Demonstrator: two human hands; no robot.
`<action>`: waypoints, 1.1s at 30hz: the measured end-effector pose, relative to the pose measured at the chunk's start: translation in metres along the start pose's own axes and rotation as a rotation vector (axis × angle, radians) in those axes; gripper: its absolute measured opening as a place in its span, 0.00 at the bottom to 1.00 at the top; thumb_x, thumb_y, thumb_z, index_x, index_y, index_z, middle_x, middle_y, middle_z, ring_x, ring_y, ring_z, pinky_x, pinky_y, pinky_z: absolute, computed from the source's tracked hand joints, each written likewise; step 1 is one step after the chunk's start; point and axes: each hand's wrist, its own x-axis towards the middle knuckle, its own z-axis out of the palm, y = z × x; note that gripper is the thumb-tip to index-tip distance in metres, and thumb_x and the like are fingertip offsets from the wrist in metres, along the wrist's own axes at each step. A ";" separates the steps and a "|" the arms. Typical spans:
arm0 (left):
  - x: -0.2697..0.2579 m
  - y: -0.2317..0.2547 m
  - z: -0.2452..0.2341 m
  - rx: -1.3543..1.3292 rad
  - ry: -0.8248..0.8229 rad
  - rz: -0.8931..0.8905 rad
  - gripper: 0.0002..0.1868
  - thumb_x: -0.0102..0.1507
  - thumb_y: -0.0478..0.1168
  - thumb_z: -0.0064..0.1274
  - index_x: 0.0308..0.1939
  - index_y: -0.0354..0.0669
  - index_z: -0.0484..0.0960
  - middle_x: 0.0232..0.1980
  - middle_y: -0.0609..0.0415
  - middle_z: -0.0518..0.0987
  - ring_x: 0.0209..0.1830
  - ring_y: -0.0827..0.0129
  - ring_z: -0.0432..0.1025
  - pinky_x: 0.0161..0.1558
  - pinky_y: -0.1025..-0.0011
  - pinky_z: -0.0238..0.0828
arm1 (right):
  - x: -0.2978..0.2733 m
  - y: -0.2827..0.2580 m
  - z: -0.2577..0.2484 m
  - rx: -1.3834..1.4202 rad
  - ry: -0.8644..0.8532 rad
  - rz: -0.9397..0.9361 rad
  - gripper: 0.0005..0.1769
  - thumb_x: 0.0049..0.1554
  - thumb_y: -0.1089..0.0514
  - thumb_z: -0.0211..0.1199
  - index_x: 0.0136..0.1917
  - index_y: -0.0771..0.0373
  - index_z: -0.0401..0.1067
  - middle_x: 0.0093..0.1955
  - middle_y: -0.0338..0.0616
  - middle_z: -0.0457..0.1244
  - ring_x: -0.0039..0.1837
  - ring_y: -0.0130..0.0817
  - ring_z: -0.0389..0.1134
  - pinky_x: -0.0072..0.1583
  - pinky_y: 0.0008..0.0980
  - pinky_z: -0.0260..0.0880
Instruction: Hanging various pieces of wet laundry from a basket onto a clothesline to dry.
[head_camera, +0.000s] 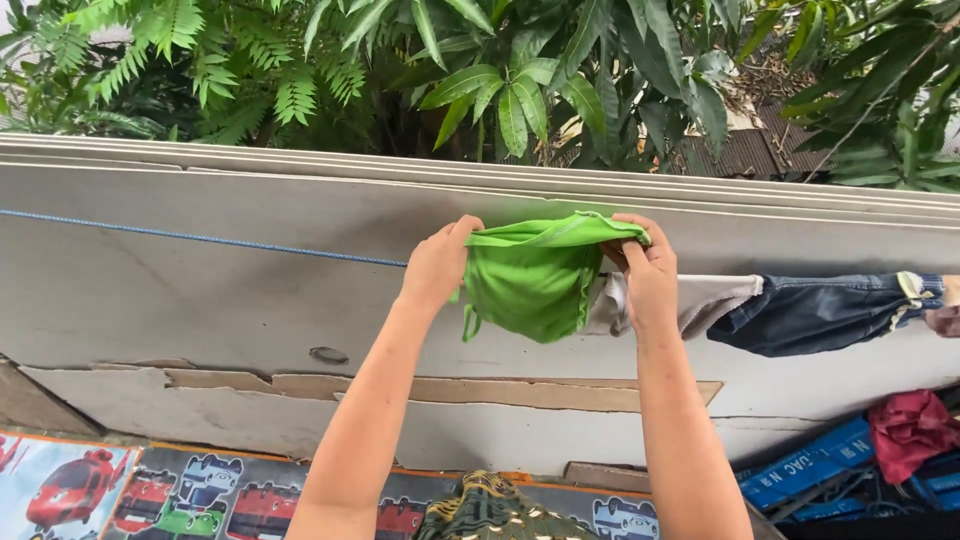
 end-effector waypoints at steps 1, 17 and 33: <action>0.000 0.006 -0.009 0.000 0.000 0.005 0.17 0.62 0.29 0.42 0.51 0.56 0.64 0.44 0.52 0.75 0.27 0.55 0.76 0.33 0.61 0.78 | -0.001 -0.004 0.001 -0.001 0.004 -0.003 0.13 0.61 0.69 0.47 0.57 0.66 0.68 0.48 0.45 0.64 0.51 0.31 0.68 0.58 0.38 0.72; 0.009 -0.028 -0.007 -0.479 -0.445 -0.139 0.10 0.54 0.34 0.45 0.28 0.36 0.83 0.46 0.41 0.75 0.20 0.68 0.76 0.24 0.75 0.77 | -0.027 -0.003 0.004 -1.363 -0.558 -0.009 0.15 0.59 0.53 0.55 0.59 0.51 0.70 0.58 0.40 0.66 0.65 0.40 0.61 0.72 0.66 0.35; 0.013 -0.058 0.026 0.389 -0.229 0.141 0.14 0.59 0.38 0.55 0.47 0.62 0.79 0.37 0.60 0.80 0.47 0.65 0.71 0.65 0.38 0.33 | -0.037 -0.020 0.011 -1.346 -0.385 0.055 0.12 0.60 0.48 0.53 0.56 0.47 0.70 0.47 0.40 0.66 0.54 0.42 0.67 0.59 0.46 0.66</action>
